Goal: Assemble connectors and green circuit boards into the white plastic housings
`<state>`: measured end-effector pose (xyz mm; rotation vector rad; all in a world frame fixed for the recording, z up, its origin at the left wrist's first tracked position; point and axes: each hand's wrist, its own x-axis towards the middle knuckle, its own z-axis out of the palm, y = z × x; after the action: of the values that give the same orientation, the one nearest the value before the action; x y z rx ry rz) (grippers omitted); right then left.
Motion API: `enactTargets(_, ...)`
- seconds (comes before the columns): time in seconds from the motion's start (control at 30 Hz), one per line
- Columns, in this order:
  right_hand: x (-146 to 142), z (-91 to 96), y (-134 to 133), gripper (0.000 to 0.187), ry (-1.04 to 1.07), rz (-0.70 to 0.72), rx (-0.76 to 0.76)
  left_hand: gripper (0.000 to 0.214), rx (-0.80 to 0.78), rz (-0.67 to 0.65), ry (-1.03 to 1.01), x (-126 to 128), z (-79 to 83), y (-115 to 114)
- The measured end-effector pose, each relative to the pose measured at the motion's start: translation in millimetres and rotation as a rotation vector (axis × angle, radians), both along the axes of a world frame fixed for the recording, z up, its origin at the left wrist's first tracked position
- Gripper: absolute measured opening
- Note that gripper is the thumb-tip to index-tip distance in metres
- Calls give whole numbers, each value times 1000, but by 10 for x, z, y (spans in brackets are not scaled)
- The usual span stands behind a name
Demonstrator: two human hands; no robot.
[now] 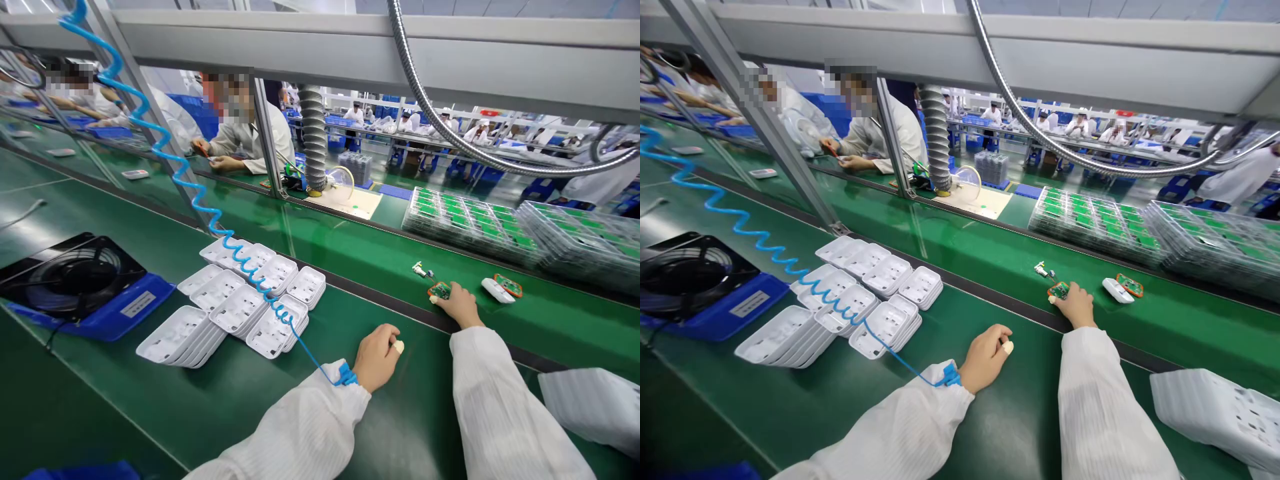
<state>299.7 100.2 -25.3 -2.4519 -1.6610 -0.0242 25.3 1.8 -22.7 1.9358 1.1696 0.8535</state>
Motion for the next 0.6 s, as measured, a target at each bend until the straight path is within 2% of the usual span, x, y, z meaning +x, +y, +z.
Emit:
enactTargets(0.1, -49, 78, 51, 73, 104, -21, -102, 20, 0, 4, -8, 5, -4, 9)
enactTargets(0.2, -170, 173, -44, 56, 273, 50, -104, 20, -2, 12, -27, 3, -15, 26)
enactTargets(0.27, -308, 225, -230, 45, 414, 125, -19, 19, -3, 31, -51, -2, -19, 44)
enactTargets(0.33, -494, 249, -531, 40, 603, 240, 39, 18, -7, 70, -76, -8, -20, 65)
enactTargets(0.4, -700, 239, -913, 39, 737, 369, 2, 17, -10, 112, -86, -12, -18, 84)
enactTargets(0.5, -941, 195, -1449, 31, 548, 425, -128, 16, 9, 113, -65, -11, -16, 98)
enactTargets(0.6, -1009, 170, -1678, 29, 321, 370, -88, 16, 24, 83, -22, -10, -14, 98)
